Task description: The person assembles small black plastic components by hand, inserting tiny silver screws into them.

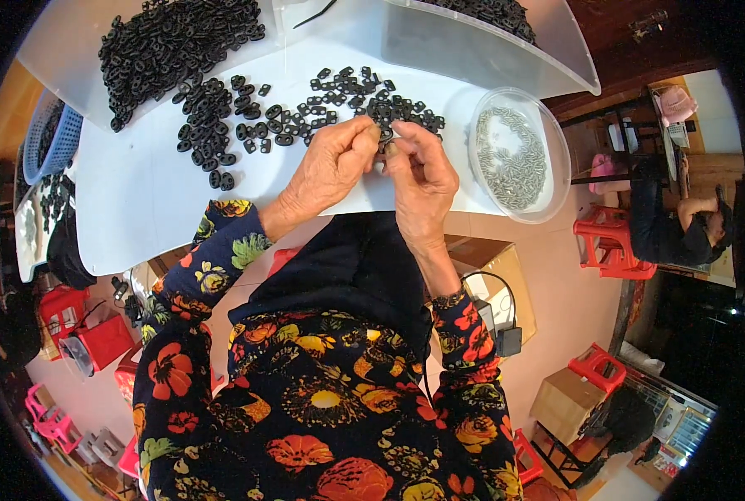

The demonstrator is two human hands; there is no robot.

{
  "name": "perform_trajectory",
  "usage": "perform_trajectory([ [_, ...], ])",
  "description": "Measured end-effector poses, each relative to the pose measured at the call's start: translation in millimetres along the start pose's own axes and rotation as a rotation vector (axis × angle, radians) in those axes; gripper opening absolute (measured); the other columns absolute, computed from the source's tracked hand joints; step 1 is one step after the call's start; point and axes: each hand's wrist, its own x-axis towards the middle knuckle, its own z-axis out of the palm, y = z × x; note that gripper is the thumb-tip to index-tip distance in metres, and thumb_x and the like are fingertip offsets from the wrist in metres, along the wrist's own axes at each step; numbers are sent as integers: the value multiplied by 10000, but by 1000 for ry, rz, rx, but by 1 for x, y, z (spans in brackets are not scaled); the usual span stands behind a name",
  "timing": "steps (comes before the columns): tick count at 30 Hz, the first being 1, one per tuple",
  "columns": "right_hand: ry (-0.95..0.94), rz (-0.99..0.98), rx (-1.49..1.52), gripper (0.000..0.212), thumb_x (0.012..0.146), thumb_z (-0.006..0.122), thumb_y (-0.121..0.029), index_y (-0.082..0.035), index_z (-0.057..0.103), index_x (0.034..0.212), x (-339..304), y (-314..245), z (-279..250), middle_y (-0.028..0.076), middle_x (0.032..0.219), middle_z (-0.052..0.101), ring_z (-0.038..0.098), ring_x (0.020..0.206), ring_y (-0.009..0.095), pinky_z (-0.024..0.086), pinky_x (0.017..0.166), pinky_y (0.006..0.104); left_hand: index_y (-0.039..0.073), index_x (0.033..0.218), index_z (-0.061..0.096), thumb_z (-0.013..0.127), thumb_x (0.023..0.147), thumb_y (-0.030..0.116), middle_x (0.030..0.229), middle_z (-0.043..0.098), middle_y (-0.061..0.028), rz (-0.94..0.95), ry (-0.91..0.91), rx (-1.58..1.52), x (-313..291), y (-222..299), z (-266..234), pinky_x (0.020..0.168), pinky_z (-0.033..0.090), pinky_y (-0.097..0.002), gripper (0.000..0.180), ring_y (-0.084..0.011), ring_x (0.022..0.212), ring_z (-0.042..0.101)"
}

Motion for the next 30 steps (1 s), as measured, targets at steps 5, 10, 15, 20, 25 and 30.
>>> perform_trajectory([
  [5,4,-1,15,262,848,600,23,-65,614,1094,0,-2,-2,-55,788,529,438,674,13,374,591,158,-8,751,476,425,918,189,588,473,-53,30,-52,34,3,0,0,518,396,-285,263,-122,548,447],
  [10,28,14,47,259,848,587,46,-46,613,1089,0,-4,1,-53,797,501,438,708,19,383,622,161,-16,770,476,411,928,203,605,484,-65,31,-81,40,1,0,-1,529,406,-289,277,-130,564,471],
  [15,41,21,47,258,852,586,47,-44,611,1092,0,-4,1,-51,803,510,455,714,26,400,634,168,-16,783,482,400,936,220,605,480,-69,-23,-46,5,3,2,5,540,412,-296,293,-132,570,479],
  [20,-23,45,-40,260,857,594,36,-36,603,1107,3,-7,-6,-37,819,533,478,736,33,424,657,183,-7,752,460,397,935,233,602,475,-59,-15,-122,51,6,2,-4,542,407,-289,309,-125,570,475],
  [25,-220,90,150,311,828,627,58,-13,588,1128,8,-11,-11,-15,822,552,506,744,52,461,690,213,-7,725,445,416,926,232,595,471,-49,-15,-128,-10,5,-5,-3,524,407,-285,313,-117,554,473],
  [30,-257,1,16,347,785,662,67,-2,586,1116,12,-2,-18,-9,828,557,512,716,59,469,664,219,-9,726,458,445,916,225,578,458,-44,-21,-104,-48,5,-6,0,527,424,-274,302,-109,546,475],
])
